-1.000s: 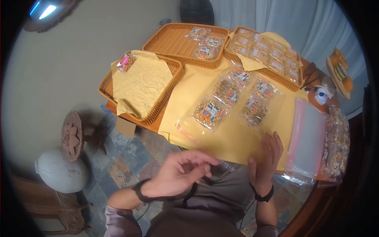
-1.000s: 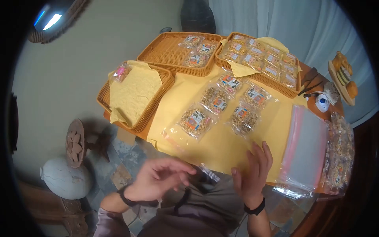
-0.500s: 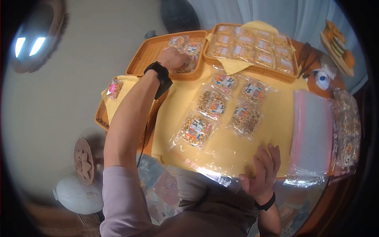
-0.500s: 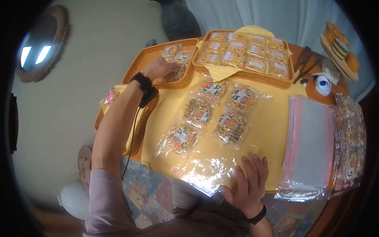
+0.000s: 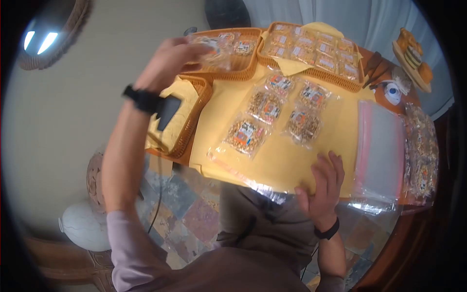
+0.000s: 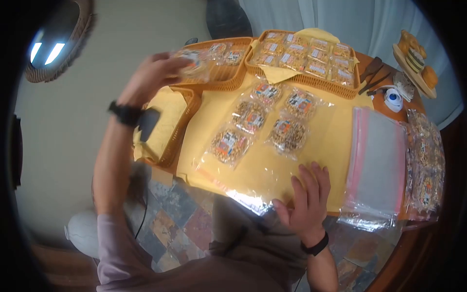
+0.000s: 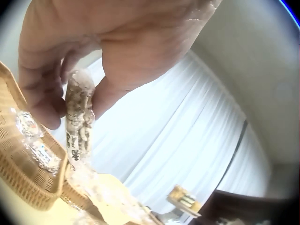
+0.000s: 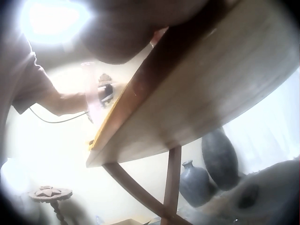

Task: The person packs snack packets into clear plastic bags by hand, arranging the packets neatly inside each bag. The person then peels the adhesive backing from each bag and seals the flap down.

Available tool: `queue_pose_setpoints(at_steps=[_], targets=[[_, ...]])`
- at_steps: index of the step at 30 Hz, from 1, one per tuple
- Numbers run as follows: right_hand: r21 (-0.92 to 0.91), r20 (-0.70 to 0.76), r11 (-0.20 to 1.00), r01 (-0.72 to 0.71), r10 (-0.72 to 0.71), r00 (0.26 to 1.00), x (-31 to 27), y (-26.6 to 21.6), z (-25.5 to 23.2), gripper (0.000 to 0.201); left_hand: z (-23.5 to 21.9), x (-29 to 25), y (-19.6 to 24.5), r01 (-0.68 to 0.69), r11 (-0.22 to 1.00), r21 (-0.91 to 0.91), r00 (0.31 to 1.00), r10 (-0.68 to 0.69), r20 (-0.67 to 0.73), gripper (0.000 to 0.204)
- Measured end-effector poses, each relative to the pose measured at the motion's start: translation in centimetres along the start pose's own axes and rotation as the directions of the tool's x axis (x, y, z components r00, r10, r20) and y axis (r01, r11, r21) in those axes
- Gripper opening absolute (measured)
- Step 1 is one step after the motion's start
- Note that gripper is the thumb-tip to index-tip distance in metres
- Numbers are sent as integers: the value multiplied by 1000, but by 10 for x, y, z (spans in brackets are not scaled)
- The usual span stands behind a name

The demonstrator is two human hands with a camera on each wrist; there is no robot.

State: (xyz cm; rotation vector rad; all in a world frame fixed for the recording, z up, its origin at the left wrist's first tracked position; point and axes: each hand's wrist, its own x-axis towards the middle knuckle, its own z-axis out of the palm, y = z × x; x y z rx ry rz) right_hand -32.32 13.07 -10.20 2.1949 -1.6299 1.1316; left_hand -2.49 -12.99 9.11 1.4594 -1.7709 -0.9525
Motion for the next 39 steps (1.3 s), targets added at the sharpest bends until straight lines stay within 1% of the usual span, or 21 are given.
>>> queue_pose_setpoints(at_steps=[2,4,6,8,12,14,15,16,18,20,22,23,25,26,28,32,34,35,37,38,39], targets=[[34,-25,999,11,-10,1000,3,-1,0,52,-21,-61,10,121,992,-18,992,-120,25,46],[64,-25,998,-3,4,1000,5,0,-2,49,-32,-114,0,266,963,-41,954,-258,150,52],[87,-23,996,-17,19,1000,6,-2,-3,47,-30,-161,-16,434,884,-173,855,-344,387,56],[125,-37,992,-25,30,999,7,-3,-4,41,-5,-198,-31,556,811,-184,774,-424,471,61],[122,-33,992,-30,34,999,7,-4,-4,36,55,-235,-65,559,762,-328,800,-391,455,59],[120,-50,992,-47,53,997,7,-4,-5,35,82,-239,-76,450,669,-592,893,-329,307,56],[116,-49,992,-49,55,997,6,-4,-5,35,93,-239,-79,442,626,-642,896,-335,291,58],[114,-49,992,-51,57,997,6,-4,-5,35,102,-240,-83,442,626,-642,896,-330,295,58],[102,-50,993,-60,66,997,5,-3,-6,34,117,-244,-89,378,565,-734,925,-259,276,63],[118,-61,991,-66,73,995,5,-3,-6,34,129,-247,-82,387,554,-737,922,-260,288,61],[114,-74,991,-68,77,994,4,-2,-6,34,142,-249,-76,291,509,-810,953,-224,202,61],[116,-83,991,-72,82,993,4,-2,-6,34,151,-249,-74,296,511,-807,952,-221,210,61],[112,-90,991,-78,88,992,3,-3,-6,34,171,-251,-71,163,563,-810,985,-142,100,63],[112,-95,991,-75,85,992,3,-2,-6,34,177,-249,-70,168,561,-810,984,-142,106,63],[110,-95,991,-74,85,992,3,-2,-5,35,185,-242,-68,167,729,-664,986,-138,97,63],[113,-102,991,-72,83,991,3,-2,-6,35,196,-233,-65,262,758,-597,965,-220,144,61],[115,-106,991,-69,81,991,3,-1,-6,35,201,-234,-62,330,701,-632,944,-240,226,54],[122,-111,990,-65,78,991,3,-1,-5,35,205,-236,-60,334,701,-630,942,-242,230,54],[123,-111,990,-70,84,990,2,0,-4,36,211,-241,-54,333,533,-778,942,-160,295,47],[123,-110,990,-70,84,990,2,-1,-4,36,209,-242,-52,341,533,-774,939,-164,301,47],[122,-108,989,-78,92,990,1,-1,-4,36,207,-243,-50,357,519,-777,930,-117,350,41]])
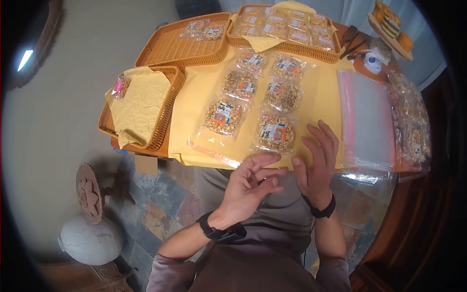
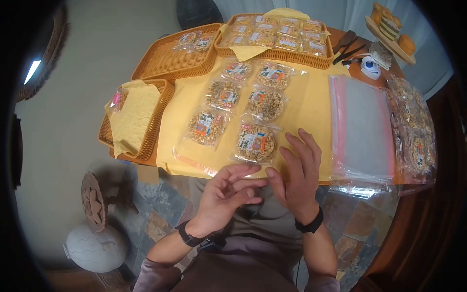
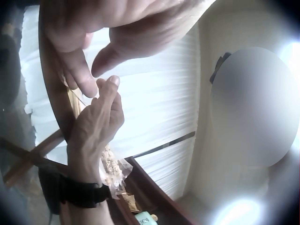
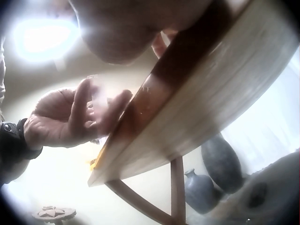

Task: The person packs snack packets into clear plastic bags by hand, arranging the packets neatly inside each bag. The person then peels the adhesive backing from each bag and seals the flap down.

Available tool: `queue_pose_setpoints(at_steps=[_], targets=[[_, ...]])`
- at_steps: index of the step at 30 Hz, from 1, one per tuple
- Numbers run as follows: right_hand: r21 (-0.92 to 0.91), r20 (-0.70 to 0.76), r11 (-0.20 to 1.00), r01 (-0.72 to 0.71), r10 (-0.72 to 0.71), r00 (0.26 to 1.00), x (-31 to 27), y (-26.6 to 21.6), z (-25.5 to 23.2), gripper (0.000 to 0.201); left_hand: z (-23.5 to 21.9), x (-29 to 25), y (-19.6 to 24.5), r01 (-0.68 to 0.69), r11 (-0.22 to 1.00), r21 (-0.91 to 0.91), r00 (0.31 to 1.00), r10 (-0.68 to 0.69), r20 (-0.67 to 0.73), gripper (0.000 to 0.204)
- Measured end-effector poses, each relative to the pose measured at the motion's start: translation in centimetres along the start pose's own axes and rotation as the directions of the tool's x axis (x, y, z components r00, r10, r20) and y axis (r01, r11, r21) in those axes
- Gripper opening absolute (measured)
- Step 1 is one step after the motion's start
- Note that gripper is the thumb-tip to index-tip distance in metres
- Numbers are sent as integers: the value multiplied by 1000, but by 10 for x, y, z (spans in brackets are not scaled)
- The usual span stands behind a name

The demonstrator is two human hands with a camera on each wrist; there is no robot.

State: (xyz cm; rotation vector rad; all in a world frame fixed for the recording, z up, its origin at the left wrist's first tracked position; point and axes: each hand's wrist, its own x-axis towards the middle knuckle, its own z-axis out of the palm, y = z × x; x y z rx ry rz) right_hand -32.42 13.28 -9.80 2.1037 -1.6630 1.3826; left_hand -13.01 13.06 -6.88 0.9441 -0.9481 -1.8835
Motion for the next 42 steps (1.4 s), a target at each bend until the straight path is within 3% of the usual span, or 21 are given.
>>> queue_pose_setpoints(at_steps=[2,4,7,13,15,17,19,21,22,24,26,27,29,31,33,34,35,37,39,41,42], targets=[[7,-13,1000,2,-2,1000,0,0,0,38,-5,-6,5,24,1000,-13,997,-23,70,35],[7,-11,1000,-8,8,1000,0,1,-1,38,-20,-15,19,129,972,198,988,-143,60,28],[20,-23,1000,-5,6,1000,-1,4,2,40,-33,-23,64,103,935,340,990,-130,56,23],[45,-3,999,4,-4,1000,0,2,0,39,-61,62,159,-131,635,761,971,236,-30,18],[47,12,999,4,-5,1000,1,1,-8,39,-75,104,180,-125,445,887,953,302,-17,22],[137,128,984,-112,94,987,3,0,-30,40,-103,153,193,-202,-71,977,875,435,212,30],[334,99,925,-183,158,982,2,-2,-66,43,-115,202,206,-184,-253,950,854,438,282,39],[599,-90,757,-261,387,918,-11,-23,-109,33,-104,238,219,-60,-180,982,913,388,127,51],[586,118,777,-231,201,972,-56,22,-188,36,-104,261,223,-21,-231,973,919,380,110,49],[605,154,756,-249,195,969,-44,29,-187,37,-121,319,234,19,-279,960,931,356,85,46],[642,201,721,-259,167,965,-40,33,-198,38,-157,374,233,71,-195,978,950,312,-6,60],[660,216,704,-261,155,964,-35,34,-201,39,-157,379,230,70,-197,978,954,300,-8,60],[689,244,671,-273,140,960,-27,33,-209,40,-152,391,222,117,26,993,937,328,-119,67],[714,283,634,-298,128,951,-20,31,-221,41,-157,401,230,85,-19,996,971,225,-79,60],[734,333,595,-328,106,937,-10,30,-233,42,-165,398,227,-79,373,924,986,164,18,46],[745,353,576,-336,87,931,-3,32,-238,42,-160,397,228,-26,289,957,986,167,-23,32],[757,370,558,-340,64,927,4,34,-241,43,-154,396,234,-20,297,955,987,160,-29,32],[782,399,516,-350,18,917,18,37,-246,44,-159,398,243,193,401,895,980,-41,-193,30],[815,406,466,-344,-35,913,27,41,-245,45,-171,403,247,210,488,847,977,-84,-193,28],[847,406,407,-343,-78,911,31,43,-243,47,-169,389,249,49,556,830,999,-37,-33,28],[861,401,381,-337,-102,910,34,43,-243,47,-169,378,252,50,551,833,999,-38,-34,28]])
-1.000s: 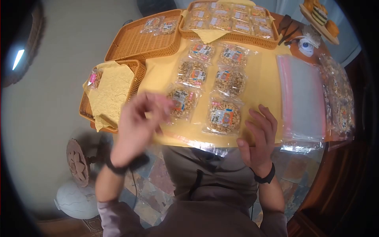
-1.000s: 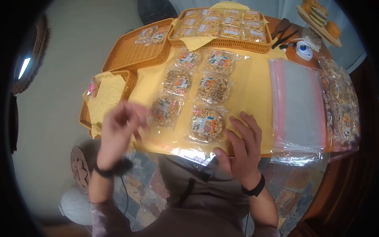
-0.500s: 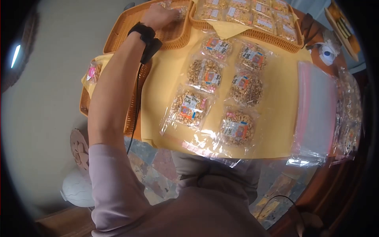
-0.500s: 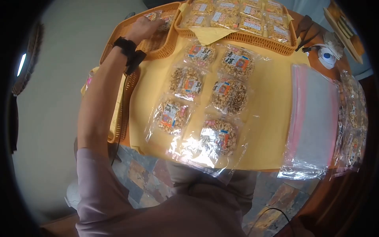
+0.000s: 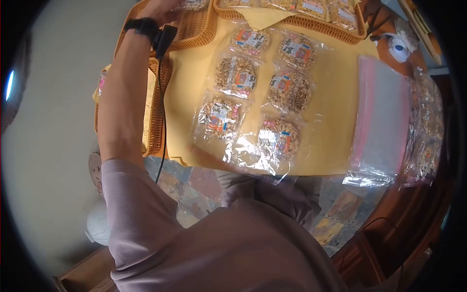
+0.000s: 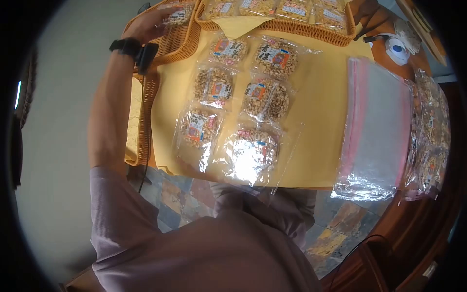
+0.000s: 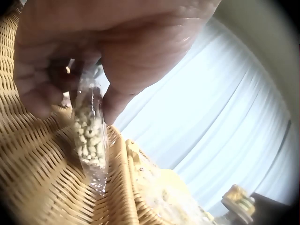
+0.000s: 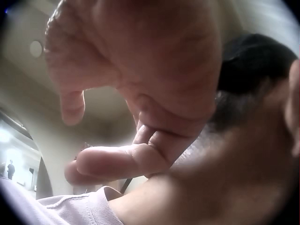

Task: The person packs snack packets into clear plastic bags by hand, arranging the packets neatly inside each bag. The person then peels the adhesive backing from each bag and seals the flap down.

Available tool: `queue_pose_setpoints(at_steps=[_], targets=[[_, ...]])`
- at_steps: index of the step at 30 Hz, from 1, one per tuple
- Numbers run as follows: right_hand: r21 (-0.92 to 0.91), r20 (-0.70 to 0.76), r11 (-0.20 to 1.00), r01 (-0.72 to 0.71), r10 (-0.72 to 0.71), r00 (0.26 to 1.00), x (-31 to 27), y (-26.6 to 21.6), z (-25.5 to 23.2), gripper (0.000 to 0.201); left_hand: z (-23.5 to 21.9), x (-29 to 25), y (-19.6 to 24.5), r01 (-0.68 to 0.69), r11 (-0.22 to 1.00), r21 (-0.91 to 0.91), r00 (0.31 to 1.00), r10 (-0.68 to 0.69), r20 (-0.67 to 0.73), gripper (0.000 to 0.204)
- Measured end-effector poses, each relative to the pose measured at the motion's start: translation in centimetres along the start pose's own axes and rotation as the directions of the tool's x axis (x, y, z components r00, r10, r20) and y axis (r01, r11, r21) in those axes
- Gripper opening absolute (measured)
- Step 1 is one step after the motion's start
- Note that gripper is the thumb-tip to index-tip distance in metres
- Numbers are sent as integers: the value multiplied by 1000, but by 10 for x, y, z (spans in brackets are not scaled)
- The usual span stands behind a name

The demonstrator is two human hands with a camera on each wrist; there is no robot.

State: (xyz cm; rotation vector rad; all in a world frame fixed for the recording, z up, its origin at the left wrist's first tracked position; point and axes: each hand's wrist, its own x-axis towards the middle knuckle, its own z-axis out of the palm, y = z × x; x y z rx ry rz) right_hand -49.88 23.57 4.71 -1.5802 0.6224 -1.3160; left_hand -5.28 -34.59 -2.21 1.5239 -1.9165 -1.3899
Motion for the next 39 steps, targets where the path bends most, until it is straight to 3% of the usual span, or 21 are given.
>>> queue_pose_setpoints(at_steps=[1,2,3,4,5,9,11,13,15,17,21,26,28,30,32,33,35,36,38,39], targets=[[23,20,1000,12,-12,1000,3,-2,-1,48,-4,-13,-1,-181,940,288,983,184,17,30],[48,43,999,21,-23,999,5,-4,-2,48,-7,-27,-1,-335,771,541,934,347,83,32],[71,72,997,37,-42,997,9,-5,-4,49,-10,-39,2,-334,769,545,933,351,76,32],[94,102,994,55,-64,993,14,-4,-7,50,-14,-50,6,-169,970,174,974,191,-118,35],[119,130,990,70,-85,988,17,-5,-9,50,-12,-69,14,-21,966,-256,974,-38,-224,37],[233,256,965,124,-183,949,36,-2,-18,53,-11,-161,23,-44,944,-328,970,-38,-239,39],[293,312,945,145,-238,920,46,1,-22,54,13,-230,38,-64,943,-327,970,-19,-244,32],[354,366,921,160,-294,883,55,3,-25,55,13,-278,11,20,950,-312,985,-73,-159,33],[412,417,896,166,-348,840,64,5,-28,57,43,-333,3,152,893,-424,975,-206,-84,32],[468,467,869,160,-397,790,76,2,-26,58,74,-375,-18,234,841,-488,967,-252,28,29],[574,556,809,128,-499,664,103,-5,-13,60,145,-414,-46,315,715,-624,947,-280,157,34],[671,633,741,40,-599,490,128,-24,5,64,193,-417,-41,163,644,-747,949,-309,-60,42],[725,414,680,-105,-309,856,110,14,40,65,199,-412,-35,130,631,-765,955,-287,-75,45],[567,528,787,-243,-122,840,133,7,82,71,203,-409,-33,138,650,-747,950,-300,-86,51],[595,675,663,-454,-105,730,139,6,102,77,204,-405,-33,152,658,-737,961,-274,-46,53],[577,666,684,-447,-77,742,131,5,118,77,205,-403,-33,150,664,-733,961,-272,-49,54],[832,449,486,-269,-304,840,110,4,150,79,211,-397,-27,122,665,-737,972,-229,-46,54],[823,452,503,-263,-299,841,112,2,152,79,214,-395,-26,96,639,-763,968,-238,-77,54],[902,348,393,-178,-421,838,118,-1,154,76,216,-390,-27,54,596,-801,963,-243,-116,54],[899,353,400,-177,-425,834,114,-5,156,76,220,-387,-27,45,597,-801,965,-234,-120,54]])
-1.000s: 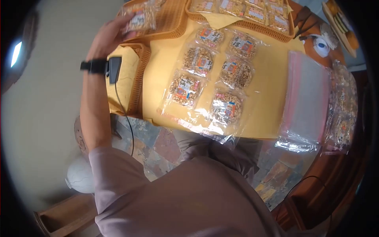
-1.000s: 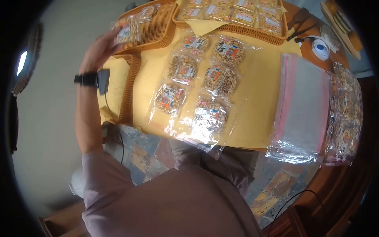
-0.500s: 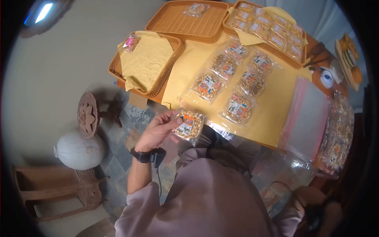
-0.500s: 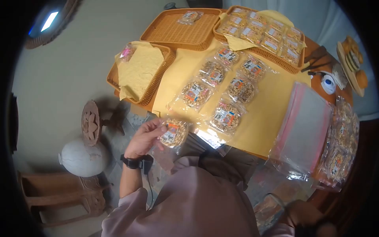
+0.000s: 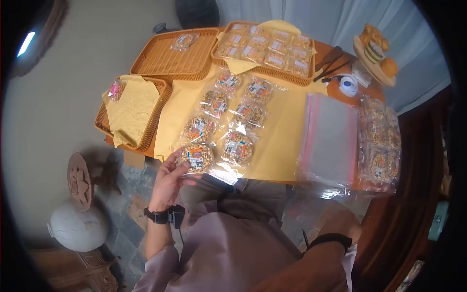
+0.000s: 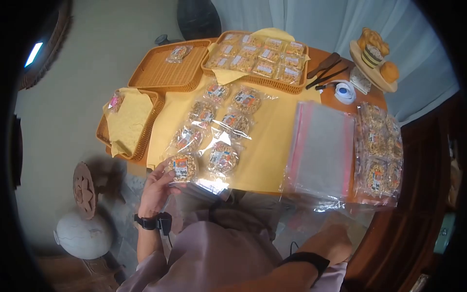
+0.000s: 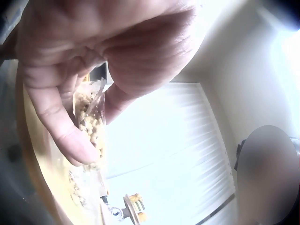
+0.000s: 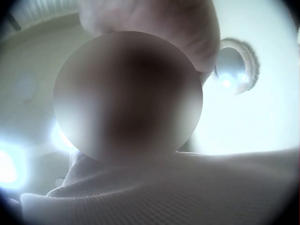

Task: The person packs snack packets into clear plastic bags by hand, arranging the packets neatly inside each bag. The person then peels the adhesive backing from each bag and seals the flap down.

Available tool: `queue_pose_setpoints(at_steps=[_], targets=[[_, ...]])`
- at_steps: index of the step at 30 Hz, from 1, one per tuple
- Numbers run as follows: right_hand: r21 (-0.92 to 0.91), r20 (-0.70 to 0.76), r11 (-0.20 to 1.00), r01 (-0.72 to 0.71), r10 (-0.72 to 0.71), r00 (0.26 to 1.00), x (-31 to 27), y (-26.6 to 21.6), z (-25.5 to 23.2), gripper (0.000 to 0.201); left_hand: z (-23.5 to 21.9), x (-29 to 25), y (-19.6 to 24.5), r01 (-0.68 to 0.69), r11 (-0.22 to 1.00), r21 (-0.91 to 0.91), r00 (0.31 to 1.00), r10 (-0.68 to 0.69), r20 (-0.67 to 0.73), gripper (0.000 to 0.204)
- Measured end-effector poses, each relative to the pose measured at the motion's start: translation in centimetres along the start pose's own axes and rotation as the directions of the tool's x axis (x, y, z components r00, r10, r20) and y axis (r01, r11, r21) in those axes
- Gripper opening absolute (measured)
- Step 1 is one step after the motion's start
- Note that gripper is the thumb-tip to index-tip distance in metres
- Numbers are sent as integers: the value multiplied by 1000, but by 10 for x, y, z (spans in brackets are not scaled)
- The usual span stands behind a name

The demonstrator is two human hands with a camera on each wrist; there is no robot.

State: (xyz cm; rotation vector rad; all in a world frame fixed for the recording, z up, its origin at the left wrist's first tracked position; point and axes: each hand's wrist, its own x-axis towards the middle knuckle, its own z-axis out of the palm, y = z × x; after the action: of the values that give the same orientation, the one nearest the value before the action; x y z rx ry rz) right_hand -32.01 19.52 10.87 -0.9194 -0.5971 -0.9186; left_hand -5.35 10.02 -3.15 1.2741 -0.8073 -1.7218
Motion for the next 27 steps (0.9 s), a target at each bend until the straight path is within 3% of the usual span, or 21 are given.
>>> queue_pose_setpoints(at_steps=[2,3,6,8,9,10,11,13,15,17,18,20,27], targets=[[-79,-205,990,116,-130,970,-3,7,13,70,7,2,-3,10,997,-78,1000,-9,8,53],[-77,-207,989,126,-139,968,-4,7,13,70,7,2,-3,16,995,-95,1000,-14,27,58],[-149,-182,983,104,-130,975,-12,2,7,67,15,0,-3,-35,996,-86,999,37,26,64],[-354,-105,932,84,-129,986,-14,-2,0,64,16,1,-7,-76,993,-93,997,78,18,67],[-350,-96,933,85,-126,987,-18,-1,-10,64,18,4,-9,-107,989,-99,994,110,27,69],[-477,17,872,107,-113,993,-25,1,-24,62,19,6,-10,-113,989,-97,993,116,27,69],[-589,125,796,142,-84,989,-27,0,-34,61,19,7,-12,-119,991,-54,992,121,25,70],[-843,-81,520,-135,125,989,-20,-16,-47,33,18,6,-11,-133,991,17,991,132,11,72],[-966,-257,-80,-245,230,939,-34,-14,-70,50,14,6,-14,-152,988,24,988,153,-28,71],[-753,-484,-569,-332,135,865,-30,0,-83,56,12,5,-13,-167,985,37,984,169,-58,70],[-755,-481,-565,-331,135,866,-30,7,-95,56,10,4,-12,-195,976,95,978,201,-60,70],[-612,-569,-723,-322,119,814,-34,21,-121,59,5,2,-10,-220,964,152,970,233,-67,69],[-448,-591,-863,-232,91,802,-30,51,-159,63,-9,-7,-6,-226,962,155,968,239,-77,59]])
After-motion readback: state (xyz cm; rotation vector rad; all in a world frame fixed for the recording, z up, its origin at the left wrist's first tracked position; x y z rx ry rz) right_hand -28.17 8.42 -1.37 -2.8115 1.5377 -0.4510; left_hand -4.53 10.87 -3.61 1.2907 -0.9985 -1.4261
